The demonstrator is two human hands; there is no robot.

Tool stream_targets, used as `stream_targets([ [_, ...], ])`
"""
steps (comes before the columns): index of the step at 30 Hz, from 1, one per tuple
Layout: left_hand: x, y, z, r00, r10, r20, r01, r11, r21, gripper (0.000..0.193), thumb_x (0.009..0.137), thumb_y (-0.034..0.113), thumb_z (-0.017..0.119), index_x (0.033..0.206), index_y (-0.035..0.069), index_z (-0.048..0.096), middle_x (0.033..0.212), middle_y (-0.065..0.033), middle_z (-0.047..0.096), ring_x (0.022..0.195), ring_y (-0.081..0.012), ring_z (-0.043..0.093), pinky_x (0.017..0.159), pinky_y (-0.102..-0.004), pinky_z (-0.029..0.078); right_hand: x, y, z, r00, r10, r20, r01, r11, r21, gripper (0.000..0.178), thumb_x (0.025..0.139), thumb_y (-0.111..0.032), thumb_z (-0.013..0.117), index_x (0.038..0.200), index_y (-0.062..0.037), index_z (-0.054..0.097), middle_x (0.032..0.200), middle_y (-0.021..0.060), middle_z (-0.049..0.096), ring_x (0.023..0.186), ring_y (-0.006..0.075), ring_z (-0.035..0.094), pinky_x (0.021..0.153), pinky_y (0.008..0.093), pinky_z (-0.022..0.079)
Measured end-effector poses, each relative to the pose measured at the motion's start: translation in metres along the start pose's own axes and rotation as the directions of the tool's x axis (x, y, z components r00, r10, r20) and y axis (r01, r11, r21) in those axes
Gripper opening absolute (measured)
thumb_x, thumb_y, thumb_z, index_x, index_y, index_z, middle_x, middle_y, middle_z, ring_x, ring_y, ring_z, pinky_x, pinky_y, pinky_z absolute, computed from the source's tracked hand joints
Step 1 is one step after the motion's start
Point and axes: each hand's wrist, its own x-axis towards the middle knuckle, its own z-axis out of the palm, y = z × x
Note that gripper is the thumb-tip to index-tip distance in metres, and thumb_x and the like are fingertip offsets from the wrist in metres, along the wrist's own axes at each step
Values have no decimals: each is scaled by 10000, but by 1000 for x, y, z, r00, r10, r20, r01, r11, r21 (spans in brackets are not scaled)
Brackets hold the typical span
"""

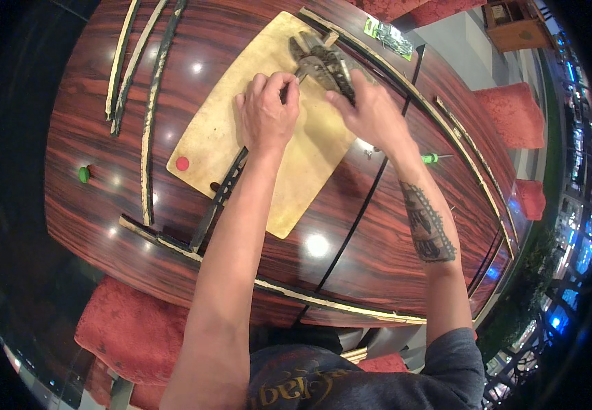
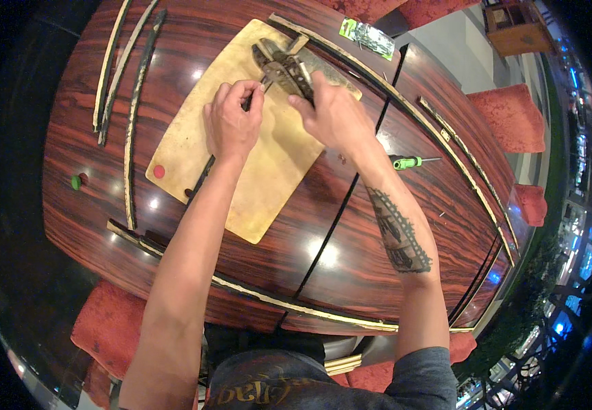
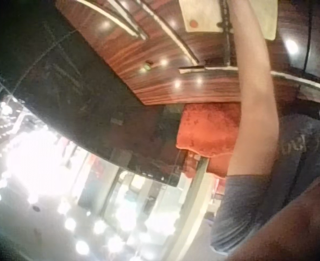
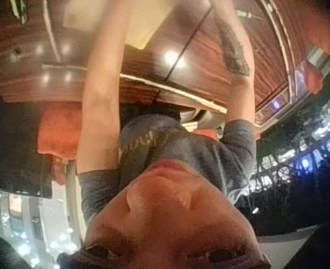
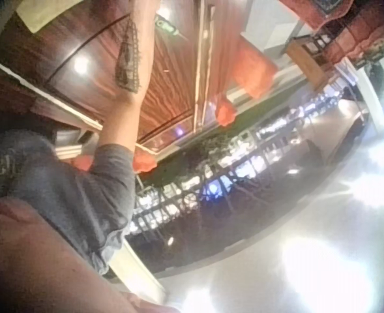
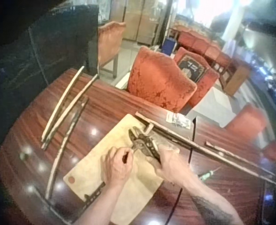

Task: The person uses pliers to strip and scrape a long, thin, gold-colored trim piece on a wooden table. They repeatedly reposition the trim and apply the pliers along its length to remove material or residue.

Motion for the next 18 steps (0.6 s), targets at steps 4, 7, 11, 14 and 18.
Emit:
stream_targets([
  [4, 1, -1, -3, 1000, -3, -10, 3, 1000, -14, 115, 922, 291, 691, 961, 185, 715, 856, 40, 655, 825, -172, 652, 785, -358, 410, 1, -9, -4, 966, 148, -211, -52, 913, 404, 437, 965, -365, 644, 1072, 32, 497, 813, 317, 667, 818, 523, 655, 704, 566, 516],
  [7, 2, 2, -2, 1000, -21, 23, 22, 1000, -9, 109, 918, 284, 695, 950, 182, 717, 854, 41, 655, 823, -176, 649, 783, -361, 408, -2, 4, 2, 999, -50, 19, 51, 995, -85, 426, 965, -345, 652, 1082, 32, 491, 759, 300, 661, 745, 497, 660, 645, 542, 508],
  [11, 0, 0, -2, 1000, -6, -18, 6, 1000, -21, 111, 920, 286, 694, 942, 179, 717, 853, 37, 654, 817, -177, 646, 783, -365, 407, -3, -9, -16, 991, 119, -68, -101, 970, 222, 409, 962, -326, 655, 1029, 37, 479, 773, 313, 657, 801, 528, 649, 691, 566, 507],
  [14, 1, 3, -1, 1000, -7, -7, 7, 999, -45, 109, 924, 285, 688, 941, 181, 717, 853, 30, 654, 821, -178, 644, 785, -373, 412, -4, -3, -1, 990, 26, -137, -2, 984, 176, 397, 969, -328, 640, 999, 34, 481, 783, 317, 657, 833, 540, 643, 713, 576, 507],
  [18, 0, -9, -6, 1000, -21, -1, 21, 1000, 12, 117, 919, 287, 689, 945, 175, 714, 853, 27, 652, 847, -173, 647, 792, -385, 421, -10, -6, 5, 999, 40, -4, -40, 994, 102, 400, 974, -333, 637, 1034, 34, 490, 791, 321, 658, 830, 539, 643, 711, 573, 503],
])
